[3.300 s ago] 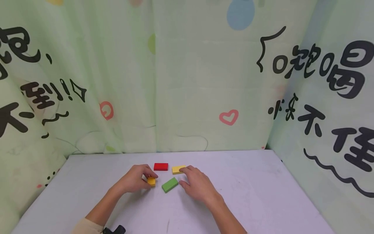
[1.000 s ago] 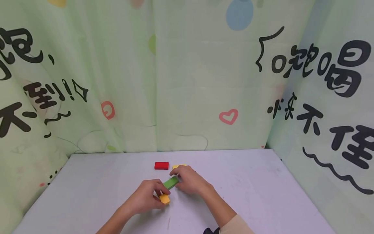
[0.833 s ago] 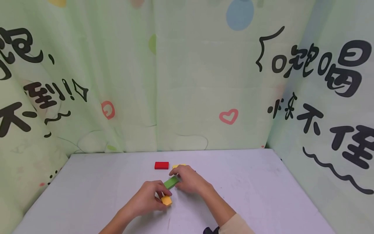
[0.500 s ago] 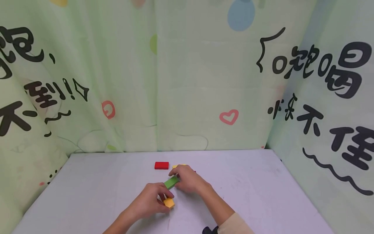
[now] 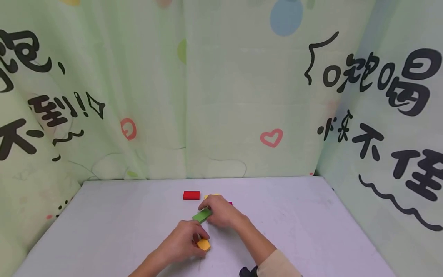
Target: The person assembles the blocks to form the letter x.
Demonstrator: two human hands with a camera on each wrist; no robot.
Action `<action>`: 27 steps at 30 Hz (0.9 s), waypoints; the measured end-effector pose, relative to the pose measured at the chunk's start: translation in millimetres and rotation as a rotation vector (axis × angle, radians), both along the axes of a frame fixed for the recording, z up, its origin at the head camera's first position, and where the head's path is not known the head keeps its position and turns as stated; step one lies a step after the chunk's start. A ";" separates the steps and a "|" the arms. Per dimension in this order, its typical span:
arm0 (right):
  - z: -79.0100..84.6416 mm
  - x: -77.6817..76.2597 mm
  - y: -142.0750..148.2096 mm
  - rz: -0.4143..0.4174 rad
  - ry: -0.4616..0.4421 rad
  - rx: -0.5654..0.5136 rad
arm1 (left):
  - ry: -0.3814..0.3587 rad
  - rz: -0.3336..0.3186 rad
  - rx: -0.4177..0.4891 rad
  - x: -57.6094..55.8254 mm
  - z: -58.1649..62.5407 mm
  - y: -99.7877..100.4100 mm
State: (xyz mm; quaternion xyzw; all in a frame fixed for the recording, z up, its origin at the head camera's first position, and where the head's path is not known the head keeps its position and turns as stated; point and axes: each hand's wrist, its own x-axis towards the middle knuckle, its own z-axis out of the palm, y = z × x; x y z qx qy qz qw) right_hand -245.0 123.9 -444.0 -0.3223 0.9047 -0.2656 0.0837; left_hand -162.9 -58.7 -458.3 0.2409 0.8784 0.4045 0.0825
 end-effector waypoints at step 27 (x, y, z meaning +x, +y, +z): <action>-0.8 -0.7 -9.4 0.040 0.008 0.010 | -0.004 0.027 -0.034 2.2 -4.6 4.8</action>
